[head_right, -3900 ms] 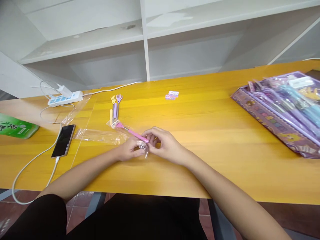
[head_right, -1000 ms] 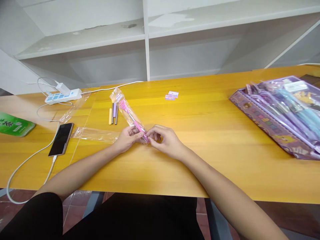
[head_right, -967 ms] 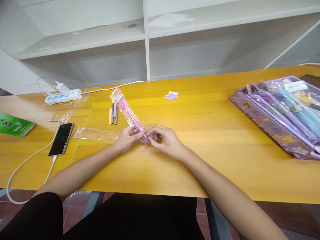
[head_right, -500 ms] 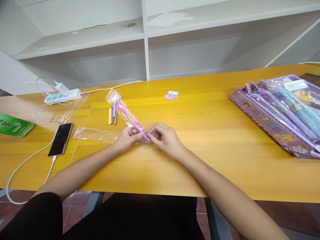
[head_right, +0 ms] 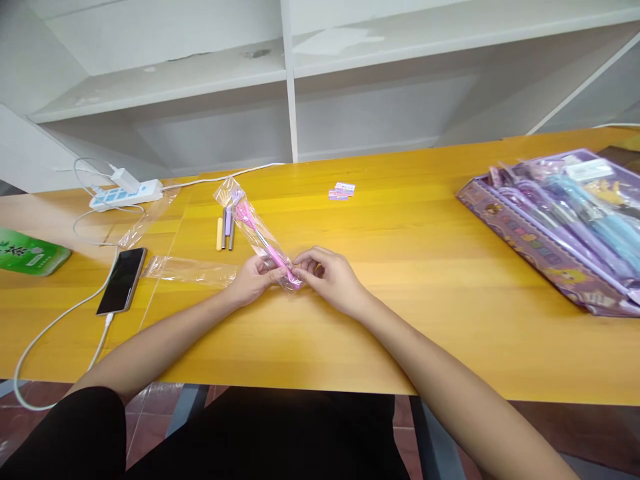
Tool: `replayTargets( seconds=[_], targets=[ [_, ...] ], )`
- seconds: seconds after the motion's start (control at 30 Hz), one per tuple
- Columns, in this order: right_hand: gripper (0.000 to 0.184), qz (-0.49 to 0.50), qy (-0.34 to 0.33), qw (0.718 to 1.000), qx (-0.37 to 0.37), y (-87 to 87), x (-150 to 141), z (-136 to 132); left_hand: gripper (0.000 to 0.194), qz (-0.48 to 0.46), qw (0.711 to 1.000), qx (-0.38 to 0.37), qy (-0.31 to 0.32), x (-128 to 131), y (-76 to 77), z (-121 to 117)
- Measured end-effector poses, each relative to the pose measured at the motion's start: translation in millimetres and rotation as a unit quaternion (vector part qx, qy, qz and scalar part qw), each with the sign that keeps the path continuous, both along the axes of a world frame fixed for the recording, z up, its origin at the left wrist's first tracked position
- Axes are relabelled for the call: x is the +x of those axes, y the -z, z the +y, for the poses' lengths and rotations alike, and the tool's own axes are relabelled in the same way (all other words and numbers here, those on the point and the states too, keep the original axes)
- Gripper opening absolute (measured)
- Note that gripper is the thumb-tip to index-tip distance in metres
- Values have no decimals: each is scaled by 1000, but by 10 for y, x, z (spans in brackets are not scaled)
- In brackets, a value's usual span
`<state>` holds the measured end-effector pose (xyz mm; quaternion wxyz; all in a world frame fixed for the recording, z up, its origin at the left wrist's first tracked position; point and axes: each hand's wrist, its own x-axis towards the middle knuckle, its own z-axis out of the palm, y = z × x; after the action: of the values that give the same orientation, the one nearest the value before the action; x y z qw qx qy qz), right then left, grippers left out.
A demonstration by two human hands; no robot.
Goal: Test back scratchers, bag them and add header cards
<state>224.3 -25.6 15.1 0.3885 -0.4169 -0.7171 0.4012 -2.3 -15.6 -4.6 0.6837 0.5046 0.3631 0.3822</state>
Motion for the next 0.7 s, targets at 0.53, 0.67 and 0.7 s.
replayTargets(
  seconds=[0.53,0.67,0.7],
  targets=[
    [17,8,-75,994,-83,28,-60,-56,46,97,993,41,48,18,-40,-82],
    [19,49,-148,978,-135,-20,-17,-65,42,103,986,21,127,-27,-91,-31],
    [20,60,-170,972,-152,-34,-8,-69,41,112,981,21,155,-40,-118,-21]
  ],
)
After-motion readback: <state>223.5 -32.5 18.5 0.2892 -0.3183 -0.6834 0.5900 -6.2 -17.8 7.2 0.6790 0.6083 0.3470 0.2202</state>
